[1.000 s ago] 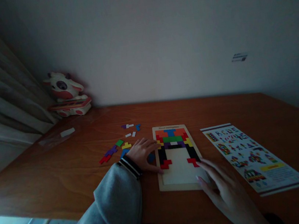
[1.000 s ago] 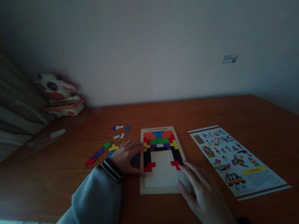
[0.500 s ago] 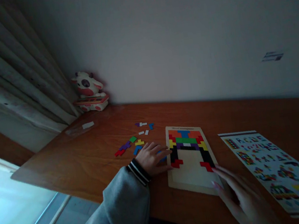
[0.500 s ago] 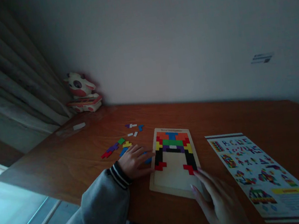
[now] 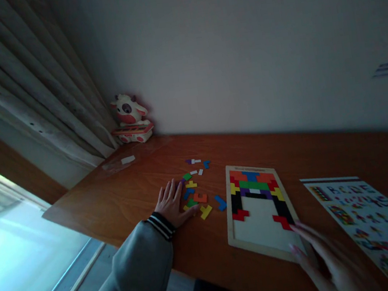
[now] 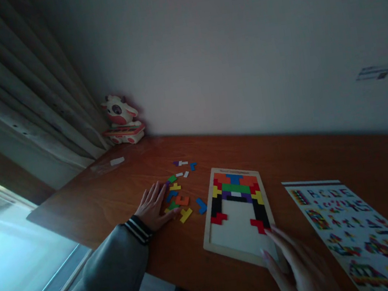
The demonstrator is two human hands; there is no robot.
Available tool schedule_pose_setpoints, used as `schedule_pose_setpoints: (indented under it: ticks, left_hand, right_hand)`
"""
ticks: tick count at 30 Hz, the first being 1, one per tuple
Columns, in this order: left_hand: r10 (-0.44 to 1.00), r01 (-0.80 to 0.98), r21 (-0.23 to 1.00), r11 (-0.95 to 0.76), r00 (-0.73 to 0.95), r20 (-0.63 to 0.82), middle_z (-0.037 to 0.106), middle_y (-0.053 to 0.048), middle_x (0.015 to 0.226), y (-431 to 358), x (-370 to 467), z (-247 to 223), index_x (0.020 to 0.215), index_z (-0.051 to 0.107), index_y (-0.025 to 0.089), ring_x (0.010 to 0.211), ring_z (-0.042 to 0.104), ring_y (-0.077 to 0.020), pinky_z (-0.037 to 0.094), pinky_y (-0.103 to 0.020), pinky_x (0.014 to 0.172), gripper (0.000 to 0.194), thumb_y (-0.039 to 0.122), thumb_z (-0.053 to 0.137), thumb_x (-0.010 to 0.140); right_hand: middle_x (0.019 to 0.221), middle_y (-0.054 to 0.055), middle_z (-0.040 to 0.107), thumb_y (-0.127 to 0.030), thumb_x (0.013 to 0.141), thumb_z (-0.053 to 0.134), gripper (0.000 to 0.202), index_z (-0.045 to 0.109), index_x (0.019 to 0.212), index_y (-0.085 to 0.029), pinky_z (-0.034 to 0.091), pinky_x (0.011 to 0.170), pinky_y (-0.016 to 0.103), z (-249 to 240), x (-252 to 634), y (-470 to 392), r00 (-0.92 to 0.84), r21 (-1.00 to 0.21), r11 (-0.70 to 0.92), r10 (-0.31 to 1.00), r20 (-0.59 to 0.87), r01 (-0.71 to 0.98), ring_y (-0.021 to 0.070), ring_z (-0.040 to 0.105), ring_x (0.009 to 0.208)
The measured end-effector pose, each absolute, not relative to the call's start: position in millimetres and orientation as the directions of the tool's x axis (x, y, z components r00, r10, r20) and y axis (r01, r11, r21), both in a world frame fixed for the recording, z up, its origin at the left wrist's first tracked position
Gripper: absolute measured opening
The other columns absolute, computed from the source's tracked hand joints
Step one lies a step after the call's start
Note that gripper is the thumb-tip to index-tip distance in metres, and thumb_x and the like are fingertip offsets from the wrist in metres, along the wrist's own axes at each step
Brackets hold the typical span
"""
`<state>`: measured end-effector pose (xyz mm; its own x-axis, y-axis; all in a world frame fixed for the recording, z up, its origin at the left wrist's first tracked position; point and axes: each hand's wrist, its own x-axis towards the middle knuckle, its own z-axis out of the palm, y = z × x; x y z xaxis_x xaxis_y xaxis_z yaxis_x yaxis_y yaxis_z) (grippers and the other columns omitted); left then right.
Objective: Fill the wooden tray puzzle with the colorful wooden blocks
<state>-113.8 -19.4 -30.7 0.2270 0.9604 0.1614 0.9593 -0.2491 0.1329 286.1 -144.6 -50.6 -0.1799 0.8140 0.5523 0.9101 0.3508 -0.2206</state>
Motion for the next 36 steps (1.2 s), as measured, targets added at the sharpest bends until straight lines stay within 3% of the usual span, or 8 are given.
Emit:
schedule_pose_setpoints:
  ticks: [5,10,15,18,26,32,36]
  left_hand:
    - [0.935,0.926,0.156,-0.343,0.32,0.155,0.02,-0.022,0.158,0,-98,-27,0.153,0.025,0.013,0.147,0.016,-0.04,0.015,-0.06,0.117,0.106,0.082,0.049,0.075]
    - [0.87,0.851,0.189,-0.49,0.462,0.173,0.026,-0.019,0.157,14,-93,-25,0.152,0.028,0.017,0.146,0.022,-0.038,0.018,-0.059,0.117,0.095,0.075,0.051,0.081]
    - [0.874,0.838,0.286,-0.464,0.381,0.302,0.049,-0.017,0.143,43,-89,-13,0.14,0.044,0.015,0.133,0.046,-0.0307,0.036,-0.049,0.112,0.066,0.059,0.05,0.091]
    - [0.87,0.825,0.327,-0.46,0.347,0.35,0.057,-0.015,0.135,67,-82,-10,0.131,0.053,0.016,0.127,0.053,-0.0277,0.04,-0.044,0.11,0.056,0.054,0.054,0.091]
    - [0.859,0.807,0.332,-0.489,0.381,0.341,0.059,-0.014,0.135,87,-63,-30,0.127,0.057,0.015,0.128,0.053,-0.0284,0.04,-0.045,0.111,0.049,0.046,0.057,0.089]
    - [0.86,0.8,0.343,-0.492,0.384,0.337,0.064,-0.008,0.128,83,-83,-19,0.129,0.057,0.022,0.118,0.06,-0.0256,0.047,-0.04,0.104,0.046,0.046,0.056,0.089]
    - [0.852,0.814,0.301,-0.497,0.392,0.348,0.068,-0.006,0.122,81,-93,-12,0.127,0.06,0.026,0.115,0.061,-0.0248,0.045,-0.039,0.104,0.043,0.048,0.055,0.09]
  right_hand:
    - [0.127,0.008,0.065,-0.054,0.094,0.045,0.049,0.052,0.132,-0.024,0.057,0.086,0.041,-53,284,-145,-0.162,-0.221,0.324,0.827,0.538,0.92,0.0275,0.066,0.109]
    - [0.123,0.007,0.068,-0.053,0.093,0.047,0.048,0.053,0.131,-0.025,0.057,0.084,0.041,-49,285,-145,-0.156,-0.229,0.326,0.823,0.545,0.917,0.0271,0.067,0.106]
    - [0.113,0.003,0.072,-0.052,0.093,0.049,0.039,0.059,0.122,-0.029,0.06,0.078,0.036,-32,304,-131,-0.148,-0.284,0.317,0.86,0.488,0.905,0.0234,0.071,0.099]
    - [0.111,0.003,0.073,-0.053,0.093,0.05,0.034,0.063,0.114,-0.029,0.059,0.081,0.037,-13,309,-103,-0.178,-0.31,0.33,0.884,0.432,0.892,0.0235,0.071,0.098]
    - [0.106,0.009,0.073,-0.047,0.094,0.047,0.036,0.063,0.112,-0.021,0.056,0.081,0.04,-4,293,-15,-0.111,-0.439,0.329,0.885,0.452,0.836,0.0249,0.071,0.095]
    - [0.094,0.008,0.073,-0.046,0.093,0.05,0.033,0.065,0.107,-0.021,0.055,0.069,0.032,-33,304,-11,0.008,-0.551,0.299,0.874,0.486,0.779,0.0203,0.069,0.079]
    - [0.096,0.008,0.072,-0.048,0.092,0.05,0.034,0.066,0.106,-0.021,0.055,0.071,0.032,-37,313,-16,0.067,-0.592,0.262,0.877,0.476,0.762,0.0199,0.068,0.081]
